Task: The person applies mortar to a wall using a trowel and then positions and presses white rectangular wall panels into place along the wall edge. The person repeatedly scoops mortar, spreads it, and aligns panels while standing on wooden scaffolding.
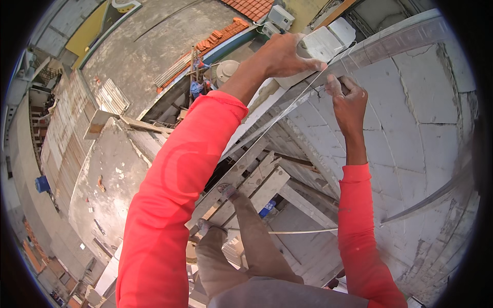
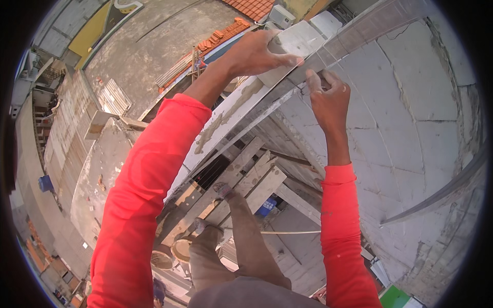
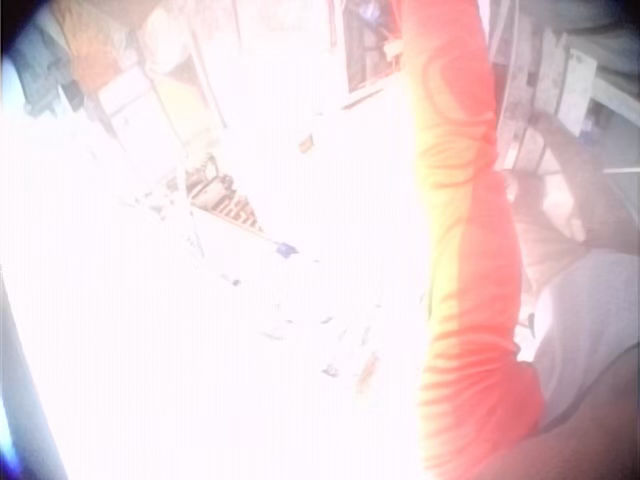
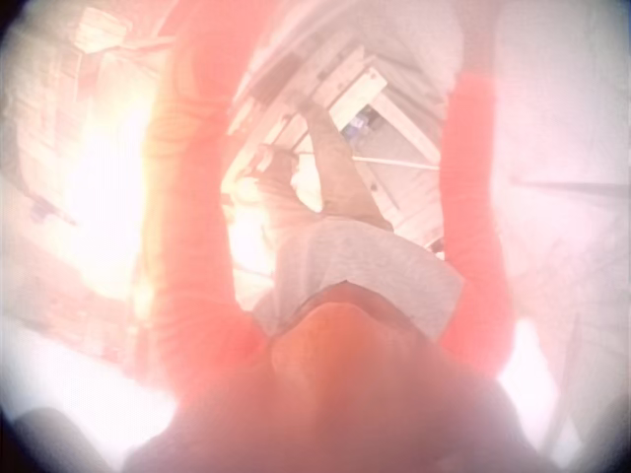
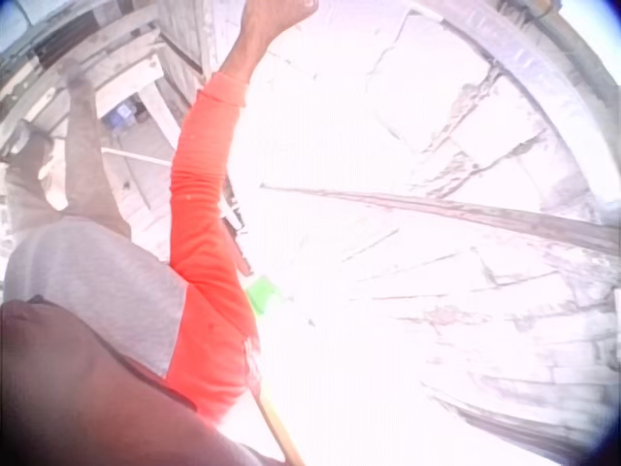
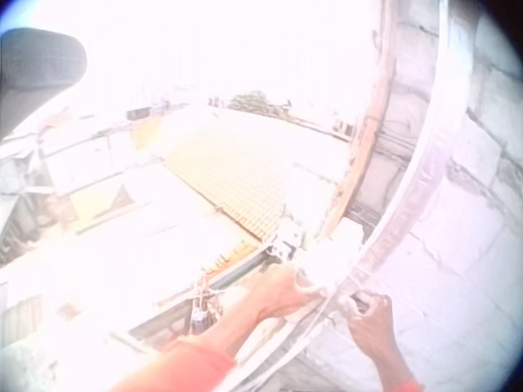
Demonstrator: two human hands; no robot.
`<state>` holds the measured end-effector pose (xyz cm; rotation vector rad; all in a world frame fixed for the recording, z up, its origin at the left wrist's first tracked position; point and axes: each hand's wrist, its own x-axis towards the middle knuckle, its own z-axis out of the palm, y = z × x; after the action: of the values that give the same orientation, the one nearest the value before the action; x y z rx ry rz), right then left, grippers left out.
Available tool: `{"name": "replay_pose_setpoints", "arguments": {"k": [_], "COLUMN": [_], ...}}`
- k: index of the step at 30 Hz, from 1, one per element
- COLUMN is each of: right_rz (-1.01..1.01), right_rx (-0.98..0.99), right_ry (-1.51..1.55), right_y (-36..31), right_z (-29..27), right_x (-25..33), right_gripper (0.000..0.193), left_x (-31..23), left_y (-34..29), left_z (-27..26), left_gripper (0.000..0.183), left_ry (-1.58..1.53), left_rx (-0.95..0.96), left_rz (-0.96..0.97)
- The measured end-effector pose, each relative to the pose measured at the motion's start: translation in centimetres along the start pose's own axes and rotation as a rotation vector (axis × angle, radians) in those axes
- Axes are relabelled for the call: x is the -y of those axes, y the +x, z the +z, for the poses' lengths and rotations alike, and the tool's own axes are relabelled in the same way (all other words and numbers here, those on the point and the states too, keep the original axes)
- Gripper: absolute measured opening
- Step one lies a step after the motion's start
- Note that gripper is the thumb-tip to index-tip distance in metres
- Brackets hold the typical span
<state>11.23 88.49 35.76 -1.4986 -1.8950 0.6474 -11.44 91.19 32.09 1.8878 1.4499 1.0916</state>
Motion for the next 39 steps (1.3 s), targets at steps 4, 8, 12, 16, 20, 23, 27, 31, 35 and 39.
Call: {"name": "replay_pose_setpoints", "arguments": {"k": [4,8,12,16,20,23,27,31,35,39], "right_rz": [-0.005,0.000,0.019,0.002,-0.004,-0.008,0.006,0.206,0.401,0.594], "right_rx": [0.015,0.013,0.028,0.022,0.022,0.048,0.096,-0.056,-0.161,-0.045], "right_ry": [0.014,0.040,0.028,0.040,0.075,0.070,0.199,0.482,0.819,1.124], "right_y": [0.0,0.1,0.2,0.3,0.3,0.4,0.4,1.4,3.6,6.8], "right_z": [-0.1,0.0,0.0,0.0,-0.1,-0.2,-1.1,-2.9,-3.6,-0.1], "right_x": [0.4,0.4,0.1,0.0,-0.1,-0.3,-1.0,-3.1,-7.2,-12.1], "right_gripper": [0.030,0.028,0.029,0.029,0.028,0.027,0.029,0.038,0.042,0.040], "left_x": [0.1,-0.1,-0.3,-0.4,-0.4,-0.6,-1.0,-1.7,-3.5,-3.9], "left_y": [0.0,-0.3,-0.5,-0.3,0.0,0.1,0.3,1.2,4.5,9.0], "left_z": [0.3,0.2,0.3,0.1,-0.2,-0.2,-0.9,-2.7,-2.1,-1.7], "left_gripper": [0.088,0.094,0.102,0.103,0.100,0.099,0.096,0.077,0.068,0.052], "left_ry": [0.052,-0.024,-0.035,-0.030,-0.041,-0.031,-0.055,-0.427,-0.406,-0.170], "left_rx": [-0.017,-0.015,-0.028,0.010,0.041,0.045,0.128,0.286,0.095,0.161], "left_rz": [-0.002,-0.027,-0.045,-0.053,-0.057,-0.081,-0.091,-0.288,-0.376,-0.366]}}
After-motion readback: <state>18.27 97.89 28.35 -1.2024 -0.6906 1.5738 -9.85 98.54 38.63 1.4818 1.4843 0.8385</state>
